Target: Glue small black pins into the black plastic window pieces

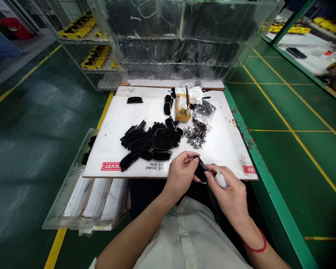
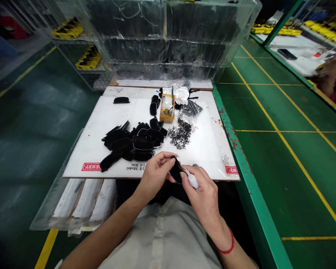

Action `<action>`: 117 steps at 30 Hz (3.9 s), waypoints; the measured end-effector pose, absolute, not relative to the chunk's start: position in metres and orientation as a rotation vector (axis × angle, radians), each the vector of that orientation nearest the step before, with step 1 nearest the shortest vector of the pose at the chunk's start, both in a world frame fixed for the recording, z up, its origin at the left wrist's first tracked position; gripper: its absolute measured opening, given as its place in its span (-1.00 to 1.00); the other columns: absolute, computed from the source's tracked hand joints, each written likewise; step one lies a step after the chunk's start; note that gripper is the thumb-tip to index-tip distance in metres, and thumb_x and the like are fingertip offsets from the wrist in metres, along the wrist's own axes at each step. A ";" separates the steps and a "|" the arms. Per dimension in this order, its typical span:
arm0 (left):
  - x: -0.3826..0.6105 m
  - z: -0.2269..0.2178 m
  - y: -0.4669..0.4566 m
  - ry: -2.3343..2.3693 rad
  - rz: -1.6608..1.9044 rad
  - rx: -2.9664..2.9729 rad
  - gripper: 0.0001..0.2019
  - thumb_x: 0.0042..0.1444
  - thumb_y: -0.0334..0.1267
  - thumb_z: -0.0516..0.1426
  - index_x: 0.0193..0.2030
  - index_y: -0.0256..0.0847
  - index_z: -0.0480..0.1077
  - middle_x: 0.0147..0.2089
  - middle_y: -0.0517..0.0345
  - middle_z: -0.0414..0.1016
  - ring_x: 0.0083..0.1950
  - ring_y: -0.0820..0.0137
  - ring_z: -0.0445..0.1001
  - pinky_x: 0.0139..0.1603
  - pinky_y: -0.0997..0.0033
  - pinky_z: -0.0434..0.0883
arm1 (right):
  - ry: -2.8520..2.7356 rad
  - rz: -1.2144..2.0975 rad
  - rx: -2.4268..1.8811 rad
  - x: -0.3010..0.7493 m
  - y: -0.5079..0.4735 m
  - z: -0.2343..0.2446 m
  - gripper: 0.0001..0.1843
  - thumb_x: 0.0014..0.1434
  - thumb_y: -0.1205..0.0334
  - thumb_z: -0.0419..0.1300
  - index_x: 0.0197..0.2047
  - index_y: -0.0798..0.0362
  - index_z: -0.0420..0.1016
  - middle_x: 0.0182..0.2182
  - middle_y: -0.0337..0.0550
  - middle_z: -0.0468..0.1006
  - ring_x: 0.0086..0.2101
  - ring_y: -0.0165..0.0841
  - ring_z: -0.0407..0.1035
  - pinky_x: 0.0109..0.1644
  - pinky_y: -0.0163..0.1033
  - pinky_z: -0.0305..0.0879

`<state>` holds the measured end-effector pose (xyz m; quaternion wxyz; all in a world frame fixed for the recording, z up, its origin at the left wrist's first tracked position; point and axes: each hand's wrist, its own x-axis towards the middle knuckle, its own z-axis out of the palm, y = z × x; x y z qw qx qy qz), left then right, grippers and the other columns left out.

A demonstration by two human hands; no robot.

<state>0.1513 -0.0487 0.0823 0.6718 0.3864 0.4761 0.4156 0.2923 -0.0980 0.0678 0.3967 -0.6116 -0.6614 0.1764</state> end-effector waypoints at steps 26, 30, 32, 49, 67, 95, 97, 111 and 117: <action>0.160 0.085 -0.051 1.170 0.985 0.797 -0.86 0.03 -0.30 0.12 -0.26 -0.27 0.44 -0.42 0.20 0.47 -0.63 0.67 0.24 -0.71 0.72 0.16 | -1.672 0.360 -1.482 0.287 -0.103 0.064 -0.80 0.18 0.36 0.18 -0.11 0.01 0.46 -0.27 -0.20 0.50 -0.27 -0.41 0.41 -0.12 -0.32 0.33; 0.158 0.088 -0.049 1.117 0.898 0.831 -0.82 0.07 -0.28 0.10 -0.20 -0.28 0.44 -0.46 0.25 0.43 -0.68 0.67 0.24 -0.72 0.70 0.20 | -1.545 0.483 -1.637 0.290 -0.103 0.069 -0.86 0.18 0.25 0.18 -0.16 -0.02 0.49 -0.32 -0.26 0.54 -0.33 -0.41 0.42 -0.18 -0.33 0.35; 0.157 0.089 -0.048 1.091 0.883 0.831 -0.81 0.08 -0.30 0.09 -0.18 -0.30 0.43 -0.48 0.27 0.41 -0.69 0.67 0.26 -0.71 0.70 0.23 | -1.489 0.519 -1.699 0.292 -0.103 0.072 -0.85 0.16 0.21 0.19 -0.17 -0.03 0.51 -0.34 -0.27 0.56 -0.36 -0.40 0.42 -0.20 -0.32 0.37; 0.161 0.086 -0.048 1.096 0.931 0.874 -0.78 0.07 -0.23 0.11 -0.18 -0.28 0.43 -0.46 0.23 0.44 -0.66 0.65 0.25 -0.69 0.68 0.25 | -1.556 0.372 -1.703 0.289 -0.104 0.076 -0.81 0.18 0.18 0.17 -0.15 0.00 0.50 -0.29 -0.19 0.57 -0.32 -0.33 0.45 -0.14 -0.23 0.39; 0.163 0.088 -0.049 1.135 1.003 0.769 -0.87 0.04 -0.33 0.12 -0.27 -0.27 0.45 -0.42 0.17 0.53 -0.66 0.67 0.20 -0.65 0.68 0.17 | -1.660 0.320 -1.573 0.283 -0.104 0.072 -0.85 0.22 0.28 0.14 -0.13 -0.02 0.45 -0.29 -0.18 0.52 -0.28 -0.34 0.44 -0.14 -0.26 0.37; 0.153 0.047 -0.033 0.896 0.882 0.577 -0.75 0.02 -0.42 0.18 -0.12 -0.30 0.30 -0.39 0.27 0.38 -0.54 0.60 0.45 -0.33 0.53 0.45 | -1.448 0.329 -1.793 0.314 -0.081 0.092 -0.62 0.03 -0.04 0.28 -0.16 0.01 0.44 -0.42 -0.21 0.50 -0.56 -0.41 0.31 -0.53 -0.31 0.22; 0.153 0.046 -0.033 0.892 0.886 0.572 -0.75 0.02 -0.42 0.19 -0.14 -0.30 0.30 -0.37 0.24 0.40 -0.52 0.59 0.46 -0.32 0.51 0.45 | -1.525 0.157 -1.751 0.309 -0.080 0.091 -0.69 0.07 -0.02 0.24 -0.22 0.03 0.45 -0.39 -0.19 0.50 -0.54 -0.41 0.28 -0.49 -0.30 0.21; 0.152 0.044 -0.036 0.851 0.906 0.610 -0.76 0.02 -0.41 0.17 -0.14 -0.28 0.28 -0.34 0.20 0.42 -0.46 0.56 0.45 -0.28 0.43 0.48 | -1.701 0.054 -1.670 0.295 -0.077 0.083 -0.81 0.23 0.13 0.12 -0.20 0.07 0.42 -0.47 -0.22 0.49 -0.70 -0.51 0.12 -0.59 -0.32 0.12; 0.152 0.042 -0.036 0.861 0.895 0.651 -0.76 0.06 -0.42 0.13 -0.10 -0.29 0.27 -0.29 0.17 0.43 -0.43 0.54 0.47 -0.25 0.40 0.48 | -1.696 0.057 -1.660 0.294 -0.075 0.081 -0.81 0.23 0.13 0.11 -0.20 0.07 0.42 -0.45 -0.20 0.49 -0.66 -0.49 0.18 -0.57 -0.33 0.16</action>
